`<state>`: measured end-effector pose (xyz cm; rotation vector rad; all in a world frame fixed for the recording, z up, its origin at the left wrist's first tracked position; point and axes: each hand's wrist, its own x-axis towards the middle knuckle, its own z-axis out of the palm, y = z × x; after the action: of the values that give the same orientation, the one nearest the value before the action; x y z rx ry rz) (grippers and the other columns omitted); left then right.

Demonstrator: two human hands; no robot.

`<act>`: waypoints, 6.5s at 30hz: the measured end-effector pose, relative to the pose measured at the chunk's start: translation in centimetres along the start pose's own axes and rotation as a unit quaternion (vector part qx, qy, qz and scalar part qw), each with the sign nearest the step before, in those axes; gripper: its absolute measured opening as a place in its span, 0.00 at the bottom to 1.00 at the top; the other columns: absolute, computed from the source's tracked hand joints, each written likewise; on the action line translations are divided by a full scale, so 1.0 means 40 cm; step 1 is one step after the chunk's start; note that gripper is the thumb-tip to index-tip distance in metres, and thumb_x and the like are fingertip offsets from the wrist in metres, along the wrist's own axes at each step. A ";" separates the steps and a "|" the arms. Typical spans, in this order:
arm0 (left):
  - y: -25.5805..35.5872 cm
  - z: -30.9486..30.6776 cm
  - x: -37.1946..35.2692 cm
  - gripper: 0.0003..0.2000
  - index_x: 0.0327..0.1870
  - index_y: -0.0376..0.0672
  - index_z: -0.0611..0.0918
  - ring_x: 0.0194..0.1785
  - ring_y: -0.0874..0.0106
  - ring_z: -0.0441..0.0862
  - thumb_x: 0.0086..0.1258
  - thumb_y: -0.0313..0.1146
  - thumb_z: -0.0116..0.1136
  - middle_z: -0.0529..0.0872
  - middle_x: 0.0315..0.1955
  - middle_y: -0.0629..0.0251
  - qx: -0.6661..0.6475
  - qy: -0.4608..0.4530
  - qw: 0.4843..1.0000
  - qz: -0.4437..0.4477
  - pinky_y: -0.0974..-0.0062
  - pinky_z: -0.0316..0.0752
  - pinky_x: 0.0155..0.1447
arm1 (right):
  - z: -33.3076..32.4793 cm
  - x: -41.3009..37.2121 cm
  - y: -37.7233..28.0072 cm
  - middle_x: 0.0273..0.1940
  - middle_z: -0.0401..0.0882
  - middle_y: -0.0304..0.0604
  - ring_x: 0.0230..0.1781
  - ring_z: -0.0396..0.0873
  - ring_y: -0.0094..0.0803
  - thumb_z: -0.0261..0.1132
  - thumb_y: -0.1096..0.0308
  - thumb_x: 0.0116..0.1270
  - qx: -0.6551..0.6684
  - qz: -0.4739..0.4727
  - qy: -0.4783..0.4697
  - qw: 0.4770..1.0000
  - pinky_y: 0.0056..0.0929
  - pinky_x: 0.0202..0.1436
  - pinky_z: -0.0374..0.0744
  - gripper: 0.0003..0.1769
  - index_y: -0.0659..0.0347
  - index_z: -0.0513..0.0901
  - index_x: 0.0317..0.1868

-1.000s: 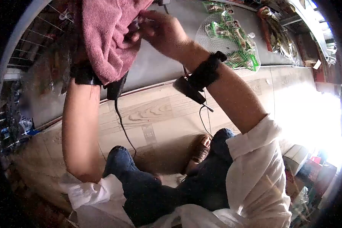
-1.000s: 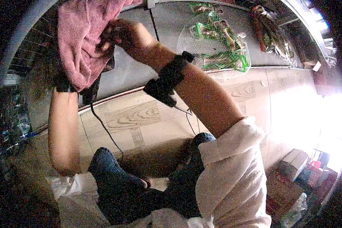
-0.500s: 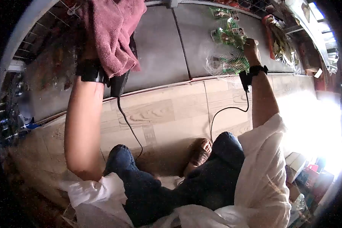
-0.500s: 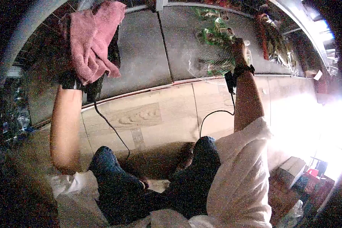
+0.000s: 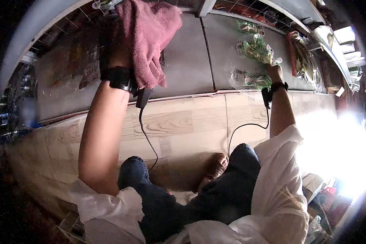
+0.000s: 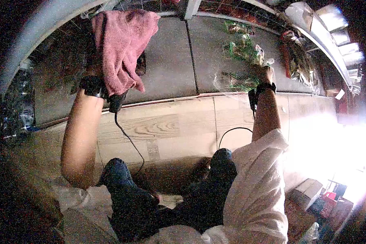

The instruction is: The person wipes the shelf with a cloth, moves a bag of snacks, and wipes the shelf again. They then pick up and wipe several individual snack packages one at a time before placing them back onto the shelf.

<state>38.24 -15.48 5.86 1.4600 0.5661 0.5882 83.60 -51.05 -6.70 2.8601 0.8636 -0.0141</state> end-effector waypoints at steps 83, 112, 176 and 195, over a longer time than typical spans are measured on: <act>0.009 -0.093 0.045 0.13 0.43 0.43 0.78 0.44 0.78 0.74 0.62 0.41 0.55 0.79 0.40 0.68 0.051 0.002 0.995 0.091 0.80 0.68 0.50 | -0.410 -0.439 -0.989 0.24 0.74 0.36 0.19 0.71 0.22 0.52 0.59 0.65 0.563 -0.298 -0.157 0.755 0.23 0.19 0.69 0.15 0.63 0.73 0.42; -0.071 -0.050 0.088 0.11 0.35 0.40 0.77 0.41 0.74 0.73 0.63 0.38 0.48 0.77 0.36 0.64 0.000 -0.029 1.000 0.003 0.75 0.67 0.47 | -0.295 -0.367 -1.013 0.40 0.74 0.38 0.31 0.75 0.26 0.55 0.65 0.59 0.576 -0.484 -0.037 0.658 0.24 0.25 0.75 0.17 0.60 0.70 0.48; -0.089 0.065 0.077 0.17 0.43 0.40 0.78 0.40 0.57 0.79 0.62 0.45 0.50 0.80 0.36 0.51 0.401 0.028 0.908 0.114 0.68 0.72 0.43 | -0.351 -0.318 -0.836 0.22 0.76 0.49 0.22 0.76 0.36 0.52 0.54 0.64 0.596 -0.097 -0.057 0.795 0.33 0.24 0.72 0.23 0.68 0.77 0.27; 0.117 0.020 -0.055 0.13 0.41 0.40 0.74 0.40 0.74 0.72 0.64 0.40 0.49 0.76 0.35 0.67 -0.120 -0.070 0.988 -0.063 0.77 0.68 0.48 | -0.161 -0.072 -0.275 0.33 0.77 0.54 0.36 0.75 0.51 0.53 0.62 0.55 0.132 0.029 0.348 0.928 0.47 0.42 0.73 0.12 0.58 0.76 0.36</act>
<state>37.07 -17.45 10.56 1.2173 0.4553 0.4341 74.90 -42.64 -1.77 3.1647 0.9274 1.0196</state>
